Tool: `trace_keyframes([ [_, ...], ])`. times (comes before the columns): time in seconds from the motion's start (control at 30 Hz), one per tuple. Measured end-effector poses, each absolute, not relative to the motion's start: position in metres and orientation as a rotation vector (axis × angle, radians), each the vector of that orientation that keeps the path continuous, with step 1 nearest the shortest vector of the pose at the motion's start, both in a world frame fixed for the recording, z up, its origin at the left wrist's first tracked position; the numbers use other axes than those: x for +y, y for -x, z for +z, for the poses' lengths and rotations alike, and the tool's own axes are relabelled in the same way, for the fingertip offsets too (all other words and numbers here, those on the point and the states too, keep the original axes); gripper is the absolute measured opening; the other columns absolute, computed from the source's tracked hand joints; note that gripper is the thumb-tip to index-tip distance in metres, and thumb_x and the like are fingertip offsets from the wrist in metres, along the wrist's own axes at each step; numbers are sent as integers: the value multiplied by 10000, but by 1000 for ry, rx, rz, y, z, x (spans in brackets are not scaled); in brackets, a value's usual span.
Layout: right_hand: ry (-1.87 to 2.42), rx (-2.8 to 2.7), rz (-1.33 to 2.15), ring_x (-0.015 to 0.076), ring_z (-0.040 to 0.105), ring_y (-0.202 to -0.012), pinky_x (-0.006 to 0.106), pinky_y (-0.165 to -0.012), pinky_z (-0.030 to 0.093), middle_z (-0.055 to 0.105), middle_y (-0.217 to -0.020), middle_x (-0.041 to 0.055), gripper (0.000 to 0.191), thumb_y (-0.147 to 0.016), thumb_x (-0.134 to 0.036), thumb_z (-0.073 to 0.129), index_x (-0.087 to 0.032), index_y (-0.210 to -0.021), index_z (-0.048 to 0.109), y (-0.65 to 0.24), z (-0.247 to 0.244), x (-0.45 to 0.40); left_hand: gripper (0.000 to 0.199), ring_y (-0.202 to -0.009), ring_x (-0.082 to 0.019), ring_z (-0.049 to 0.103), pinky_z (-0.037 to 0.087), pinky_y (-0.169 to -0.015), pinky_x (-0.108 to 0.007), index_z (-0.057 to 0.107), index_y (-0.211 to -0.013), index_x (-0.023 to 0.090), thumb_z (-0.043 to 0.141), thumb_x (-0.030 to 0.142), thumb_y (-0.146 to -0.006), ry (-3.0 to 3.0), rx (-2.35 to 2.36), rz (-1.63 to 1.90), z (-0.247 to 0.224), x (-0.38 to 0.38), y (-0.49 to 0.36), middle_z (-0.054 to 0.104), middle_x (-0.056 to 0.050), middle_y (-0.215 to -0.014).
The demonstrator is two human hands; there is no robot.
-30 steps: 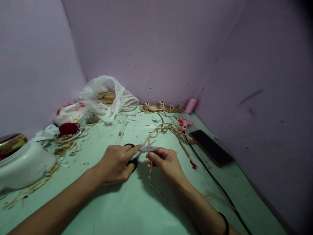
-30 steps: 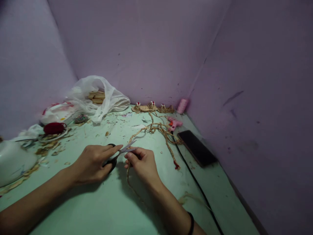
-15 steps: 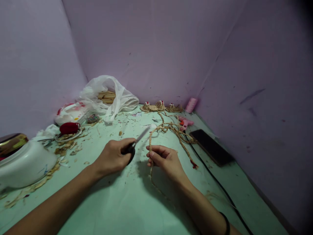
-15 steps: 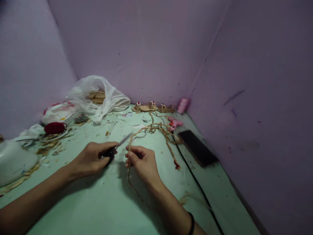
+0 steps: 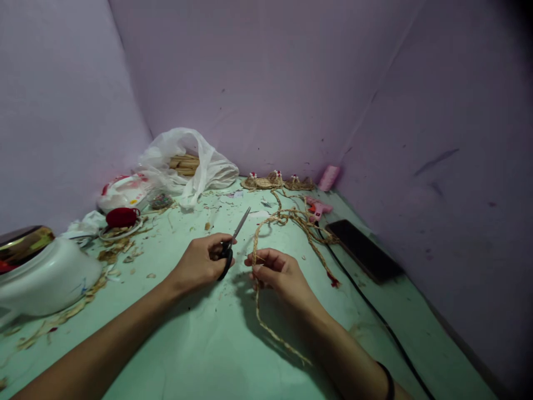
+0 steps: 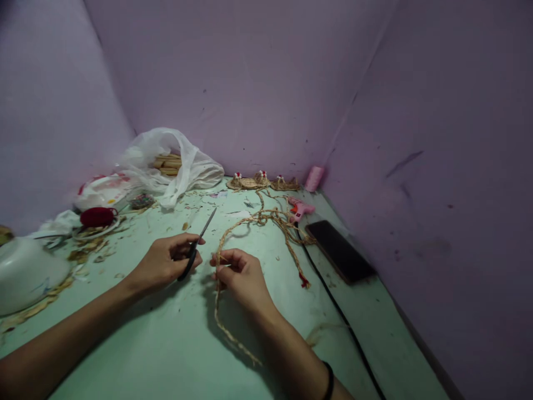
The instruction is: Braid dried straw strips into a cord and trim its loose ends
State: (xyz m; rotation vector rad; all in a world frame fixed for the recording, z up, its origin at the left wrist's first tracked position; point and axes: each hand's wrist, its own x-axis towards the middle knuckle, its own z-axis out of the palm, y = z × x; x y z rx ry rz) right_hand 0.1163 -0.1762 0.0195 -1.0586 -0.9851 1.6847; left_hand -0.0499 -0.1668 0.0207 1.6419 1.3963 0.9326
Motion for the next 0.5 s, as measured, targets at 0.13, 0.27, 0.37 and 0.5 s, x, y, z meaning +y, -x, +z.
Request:
trace_keyframes([
  [0.13,1075,-1011,1643,82,501,-466,195,-419,353,607,-606,9,161,-483,-129,643,-125,-644,630,-116,19,-176,328,-545,-95,494,387,-509,-189,575,-929,108,581,243,-630,-1708,1397,924,20,-167,51,589,-6,-649],
  [0.27,1094,-1001,1647,82,494,-469,193,-421,346,622,-604,20,194,-484,-137,647,-122,-678,643,-117,18,-176,326,-566,-103,514,398,-535,-196,583,-942,114,561,237,-642,-1761,1418,926,16,-168,53,608,-10,-666],
  [0.37,1085,-1004,1632,77,494,-475,192,-439,352,623,-592,17,206,-481,-115,634,-121,-687,640,-117,19,-176,311,-565,-102,506,393,-550,-201,603,-936,141,550,226,-642,-1859,1454,935,14,-167,54,601,5,-649],
  [0.5,1017,-1017,1649,76,477,-445,200,-438,360,599,-552,-21,372,-468,-69,586,-138,-831,627,-118,19,-177,332,-577,-117,520,403,-546,-218,577,-934,128,581,235,-619,-1668,1394,948,21,-167,54,602,-15,-661],
])
